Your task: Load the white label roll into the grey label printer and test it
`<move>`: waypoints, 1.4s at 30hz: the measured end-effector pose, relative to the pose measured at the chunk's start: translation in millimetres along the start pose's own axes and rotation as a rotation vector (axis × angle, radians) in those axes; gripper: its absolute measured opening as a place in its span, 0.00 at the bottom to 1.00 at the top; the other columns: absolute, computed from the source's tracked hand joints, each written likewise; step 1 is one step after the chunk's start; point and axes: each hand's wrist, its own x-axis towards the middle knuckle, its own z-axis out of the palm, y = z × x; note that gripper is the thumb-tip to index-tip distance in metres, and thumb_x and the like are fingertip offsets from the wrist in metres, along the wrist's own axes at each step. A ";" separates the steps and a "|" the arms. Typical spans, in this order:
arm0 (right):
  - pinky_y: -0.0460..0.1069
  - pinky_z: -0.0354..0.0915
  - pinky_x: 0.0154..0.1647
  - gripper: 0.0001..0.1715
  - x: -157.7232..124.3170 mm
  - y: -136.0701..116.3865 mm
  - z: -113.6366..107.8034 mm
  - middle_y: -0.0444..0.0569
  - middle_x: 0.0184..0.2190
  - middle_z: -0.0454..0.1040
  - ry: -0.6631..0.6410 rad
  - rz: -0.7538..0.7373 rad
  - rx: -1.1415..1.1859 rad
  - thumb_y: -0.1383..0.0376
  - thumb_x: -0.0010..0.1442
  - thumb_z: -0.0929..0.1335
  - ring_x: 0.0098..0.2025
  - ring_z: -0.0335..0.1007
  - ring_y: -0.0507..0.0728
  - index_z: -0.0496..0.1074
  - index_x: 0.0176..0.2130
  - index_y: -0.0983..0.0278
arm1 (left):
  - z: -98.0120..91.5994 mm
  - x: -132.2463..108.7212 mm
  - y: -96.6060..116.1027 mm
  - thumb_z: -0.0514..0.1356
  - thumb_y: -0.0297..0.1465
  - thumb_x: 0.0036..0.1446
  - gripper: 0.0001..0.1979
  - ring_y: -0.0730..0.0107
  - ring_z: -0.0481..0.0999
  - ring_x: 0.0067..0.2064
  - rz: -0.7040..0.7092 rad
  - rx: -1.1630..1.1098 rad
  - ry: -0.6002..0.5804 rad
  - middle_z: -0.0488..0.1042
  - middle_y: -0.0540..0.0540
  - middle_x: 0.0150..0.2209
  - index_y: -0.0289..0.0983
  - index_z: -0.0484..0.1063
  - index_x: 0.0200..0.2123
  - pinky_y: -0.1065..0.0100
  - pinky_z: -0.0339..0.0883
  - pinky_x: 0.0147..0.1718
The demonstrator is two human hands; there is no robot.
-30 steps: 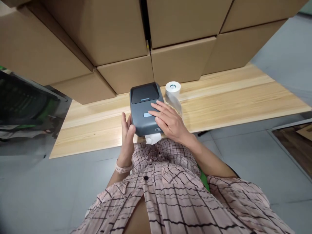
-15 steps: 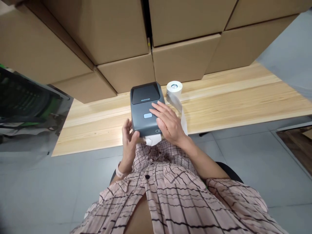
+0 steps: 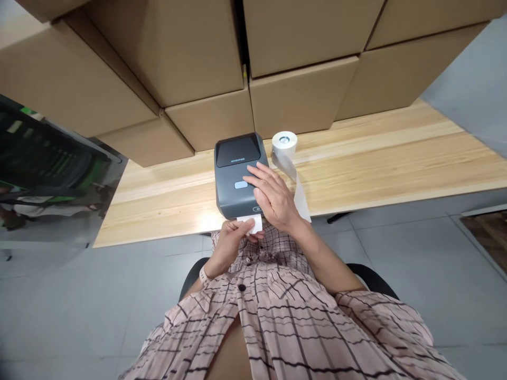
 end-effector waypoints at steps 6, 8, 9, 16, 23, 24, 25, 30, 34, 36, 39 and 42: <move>0.70 0.61 0.72 0.19 5.9 -3.3 -12.0 0.47 0.68 0.74 -0.125 -0.001 -0.096 0.60 0.75 0.62 0.73 0.64 0.65 0.80 0.55 0.55 | -41.2 -13.9 -7.7 0.66 0.56 0.59 0.27 0.67 0.78 0.26 0.028 0.226 -0.102 0.81 0.44 0.25 0.37 0.83 0.27 0.66 0.72 0.30; 0.71 0.58 0.73 0.19 9.4 -6.3 -13.7 0.46 0.68 0.74 -0.151 0.009 -0.134 0.59 0.76 0.62 0.72 0.65 0.65 0.80 0.54 0.54 | -59.5 -16.9 -4.9 0.63 0.56 0.62 0.29 0.70 0.73 0.22 0.115 0.227 0.058 0.76 0.47 0.20 0.37 0.82 0.26 0.68 0.67 0.25; 0.72 0.55 0.74 0.18 11.1 -7.6 -13.7 0.45 0.68 0.74 -0.156 0.009 -0.147 0.59 0.76 0.62 0.71 0.65 0.65 0.80 0.53 0.54 | -66.1 -16.6 -2.5 0.62 0.55 0.63 0.28 0.71 0.72 0.22 0.196 0.214 0.186 0.75 0.48 0.20 0.37 0.81 0.25 0.68 0.67 0.25; 0.72 0.56 0.75 0.22 6.6 -0.5 -16.4 0.50 0.76 0.62 -0.171 0.026 0.032 0.52 0.77 0.60 0.78 0.55 0.65 0.74 0.59 0.55 | -53.7 12.1 13.8 0.60 0.48 0.69 0.25 0.53 0.71 0.71 0.576 0.188 0.364 0.72 0.41 0.69 0.44 0.75 0.63 0.49 0.65 0.70; 0.72 0.52 0.78 0.40 26.2 5.5 -31.6 0.51 0.80 0.50 -0.122 -0.048 0.091 0.38 0.74 0.53 0.80 0.47 0.67 0.56 0.75 0.50 | -43.9 33.4 41.4 0.54 0.50 0.72 0.26 0.53 0.67 0.73 0.637 0.113 0.332 0.71 0.43 0.70 0.45 0.74 0.65 0.46 0.61 0.73; 0.72 0.51 0.78 0.42 37.3 4.9 -32.1 0.51 0.80 0.50 -0.107 -0.051 0.084 0.37 0.74 0.52 0.80 0.47 0.68 0.55 0.76 0.50 | -45.9 38.5 46.2 0.54 0.50 0.72 0.25 0.53 0.70 0.71 0.648 0.110 0.364 0.74 0.42 0.68 0.44 0.76 0.62 0.46 0.63 0.71; 0.72 0.50 0.79 0.43 50.0 4.5 -32.0 0.52 0.80 0.51 -0.083 -0.054 0.080 0.36 0.73 0.51 0.80 0.47 0.68 0.54 0.76 0.51 | -48.4 44.4 50.2 0.55 0.49 0.71 0.24 0.54 0.72 0.69 0.651 0.108 0.398 0.76 0.41 0.65 0.43 0.78 0.59 0.47 0.64 0.70; 0.69 0.56 0.76 0.46 125.8 11.9 -30.4 0.54 0.78 0.55 0.043 -0.034 0.095 0.36 0.74 0.48 0.79 0.53 0.68 0.52 0.76 0.57 | -60.4 77.8 52.8 0.68 0.41 0.58 0.23 0.50 0.75 0.65 0.546 0.162 0.419 0.78 0.36 0.61 0.39 0.78 0.55 0.48 0.68 0.66; 0.65 0.57 0.76 0.43 183.6 29.9 -31.5 0.53 0.74 0.63 0.057 0.043 0.087 0.38 0.76 0.49 0.75 0.60 0.65 0.54 0.75 0.58 | -61.7 93.0 47.1 0.70 0.38 0.54 0.29 0.49 0.74 0.64 0.513 0.263 0.302 0.76 0.35 0.61 0.38 0.75 0.59 0.48 0.68 0.64; 0.60 0.59 0.74 0.42 208.8 39.3 -30.4 0.52 0.72 0.67 0.059 0.096 0.085 0.38 0.76 0.50 0.73 0.64 0.62 0.57 0.74 0.57 | -60.5 97.4 46.6 0.69 0.36 0.54 0.30 0.51 0.75 0.63 0.508 0.289 0.278 0.76 0.35 0.62 0.39 0.73 0.60 0.49 0.69 0.63; 0.55 0.61 0.71 0.43 242.2 47.9 -26.4 0.52 0.69 0.71 0.039 0.237 0.065 0.40 0.76 0.50 0.69 0.68 0.61 0.59 0.72 0.65 | -59.0 102.5 48.7 0.68 0.35 0.53 0.31 0.53 0.76 0.60 0.495 0.319 0.279 0.76 0.35 0.62 0.39 0.71 0.61 0.50 0.70 0.61; 0.54 0.59 0.73 0.41 263.9 46.0 -24.1 0.52 0.69 0.70 0.030 0.369 0.037 0.45 0.79 0.51 0.69 0.66 0.59 0.60 0.71 0.71 | -58.5 104.9 51.2 0.68 0.34 0.52 0.32 0.55 0.77 0.57 0.484 0.339 0.295 0.77 0.35 0.61 0.38 0.71 0.61 0.51 0.71 0.59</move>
